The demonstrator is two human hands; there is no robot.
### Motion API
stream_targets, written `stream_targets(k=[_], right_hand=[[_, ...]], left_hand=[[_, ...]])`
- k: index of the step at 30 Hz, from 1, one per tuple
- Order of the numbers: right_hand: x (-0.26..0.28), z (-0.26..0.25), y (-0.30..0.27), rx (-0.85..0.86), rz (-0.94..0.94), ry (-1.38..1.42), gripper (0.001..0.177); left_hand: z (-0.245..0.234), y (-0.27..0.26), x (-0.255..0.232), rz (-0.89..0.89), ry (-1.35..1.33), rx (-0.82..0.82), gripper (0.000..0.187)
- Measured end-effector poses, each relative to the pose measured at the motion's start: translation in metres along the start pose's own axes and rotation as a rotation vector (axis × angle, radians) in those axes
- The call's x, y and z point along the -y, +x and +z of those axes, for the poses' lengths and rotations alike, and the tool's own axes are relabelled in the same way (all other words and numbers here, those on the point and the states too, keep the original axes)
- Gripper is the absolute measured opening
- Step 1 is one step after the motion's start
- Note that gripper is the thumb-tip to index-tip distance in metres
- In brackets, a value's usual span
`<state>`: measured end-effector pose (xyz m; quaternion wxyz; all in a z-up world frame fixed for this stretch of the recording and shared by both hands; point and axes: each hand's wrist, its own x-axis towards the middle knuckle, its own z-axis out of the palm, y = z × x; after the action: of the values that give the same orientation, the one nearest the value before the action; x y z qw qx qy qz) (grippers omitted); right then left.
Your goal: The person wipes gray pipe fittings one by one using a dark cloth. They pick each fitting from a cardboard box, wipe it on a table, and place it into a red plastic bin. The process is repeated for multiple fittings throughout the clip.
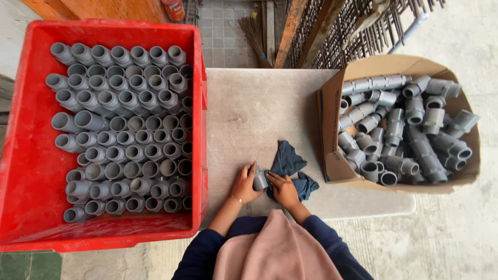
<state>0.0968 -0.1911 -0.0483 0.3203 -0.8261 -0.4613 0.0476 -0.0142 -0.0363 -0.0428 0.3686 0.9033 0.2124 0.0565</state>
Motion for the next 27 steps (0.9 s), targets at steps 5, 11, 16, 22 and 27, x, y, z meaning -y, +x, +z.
stream_targets(k=[5, 11, 16, 22, 27], right_hand=[[0.051, -0.027, 0.017, -0.057, 0.071, 0.196, 0.040], [-0.004, 0.010, 0.009, 0.052, 0.120, 0.216, 0.030], [0.029, -0.015, 0.012, -0.004, 0.183, 0.281, 0.031], [0.019, -0.006, 0.020, 0.018, -0.072, 0.181, 0.041], [0.043, -0.025, 0.017, -0.021, -0.020, 0.211, 0.035]], left_hand=[[-0.008, -0.010, -0.007, -0.085, -0.060, 0.006, 0.111], [-0.013, -0.007, -0.013, -0.127, -0.121, 0.029, 0.108], [-0.008, -0.012, -0.011, -0.156, -0.106, 0.015, 0.108], [-0.002, -0.012, -0.010, -0.171, -0.104, -0.008, 0.109], [0.002, -0.012, -0.011, -0.170, -0.101, -0.040, 0.107]])
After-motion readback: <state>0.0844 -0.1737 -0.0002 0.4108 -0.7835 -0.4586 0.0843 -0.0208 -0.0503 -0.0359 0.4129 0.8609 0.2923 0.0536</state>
